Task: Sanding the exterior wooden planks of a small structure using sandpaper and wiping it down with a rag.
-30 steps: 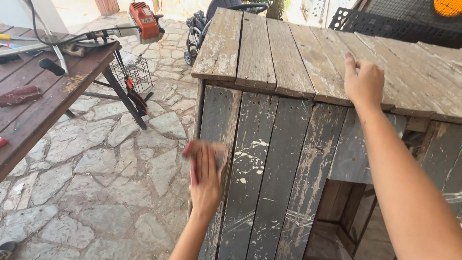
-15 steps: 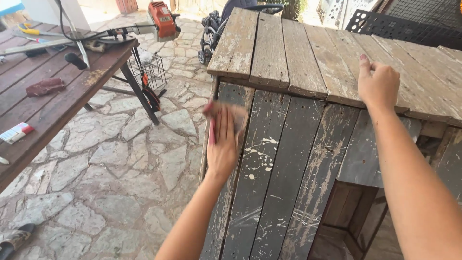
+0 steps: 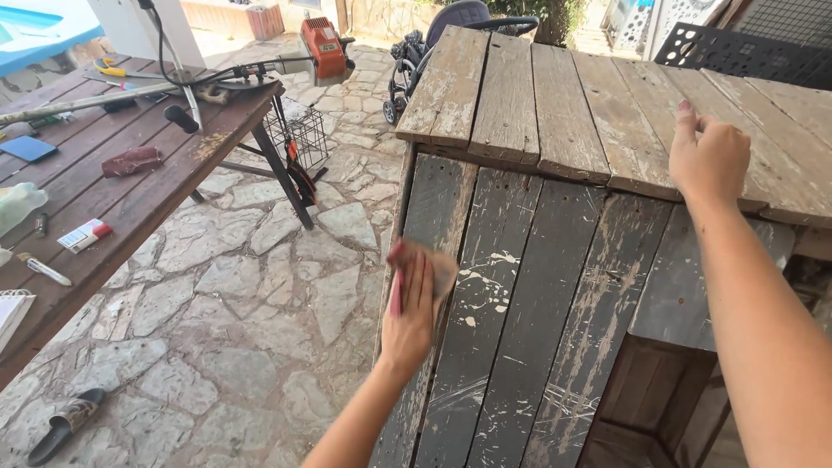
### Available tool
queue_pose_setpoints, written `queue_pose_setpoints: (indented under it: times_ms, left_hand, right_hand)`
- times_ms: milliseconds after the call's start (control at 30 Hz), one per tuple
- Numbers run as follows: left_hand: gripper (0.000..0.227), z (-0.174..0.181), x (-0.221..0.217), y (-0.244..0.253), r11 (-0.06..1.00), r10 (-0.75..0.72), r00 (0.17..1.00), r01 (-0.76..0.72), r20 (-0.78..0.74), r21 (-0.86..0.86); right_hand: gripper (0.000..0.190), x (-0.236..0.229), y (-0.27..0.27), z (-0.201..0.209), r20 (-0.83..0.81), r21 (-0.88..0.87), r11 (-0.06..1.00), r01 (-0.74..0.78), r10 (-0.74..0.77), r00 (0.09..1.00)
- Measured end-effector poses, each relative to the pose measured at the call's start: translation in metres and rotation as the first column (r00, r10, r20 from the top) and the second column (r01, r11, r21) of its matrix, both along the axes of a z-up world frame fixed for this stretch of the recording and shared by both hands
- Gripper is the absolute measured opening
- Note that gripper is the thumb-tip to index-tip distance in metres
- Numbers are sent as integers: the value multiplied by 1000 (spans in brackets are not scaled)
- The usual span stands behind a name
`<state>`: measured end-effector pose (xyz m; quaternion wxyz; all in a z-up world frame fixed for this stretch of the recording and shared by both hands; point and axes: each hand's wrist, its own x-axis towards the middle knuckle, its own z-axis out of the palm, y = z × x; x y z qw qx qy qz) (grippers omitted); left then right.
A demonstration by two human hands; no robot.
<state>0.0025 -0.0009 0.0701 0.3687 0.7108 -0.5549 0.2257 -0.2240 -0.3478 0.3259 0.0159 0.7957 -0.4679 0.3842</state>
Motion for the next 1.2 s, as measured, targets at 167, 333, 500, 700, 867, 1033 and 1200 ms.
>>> queue_pose_setpoints:
  times_ms: [167,333,500,700,867,1033,1200]
  left_hand:
    - [62,-109,-59,67,970,92,989,-114,112,213]
    - [63,-44,-14,21,970,84,939,-154,334,190]
    - [58,-66,-39,35,992,-17,997,7,81,122]
    - [58,-31,-29,8,980,146,976,-164,161,109]
    - [56,27,-25,-34,984,180,979,-179,96,-20]
    - [63,-50,-56,22,983,117,978,-139,173,119]
    - [57,28,-16,-30,992,122,992,-122,46,12]
  right_hand:
    - [64,0,-2,-1,32,-46,999,10,-9,999]
    - [64,3,-1,4,38,-29,999,18,-17,999]
    - [69,-1,-6,-3,36,-52,998,19,-17,999]
    - [65,0,-8,-6,37,-64,998,17,-15,999]
    - [63,0,-8,-4,53,-43,999,28,-26,998]
    - [68,-1,-12,-4,22,-122,992,14,-11,1000]
    - [68,0,-5,-5,53,-97,995,24,-19,998]
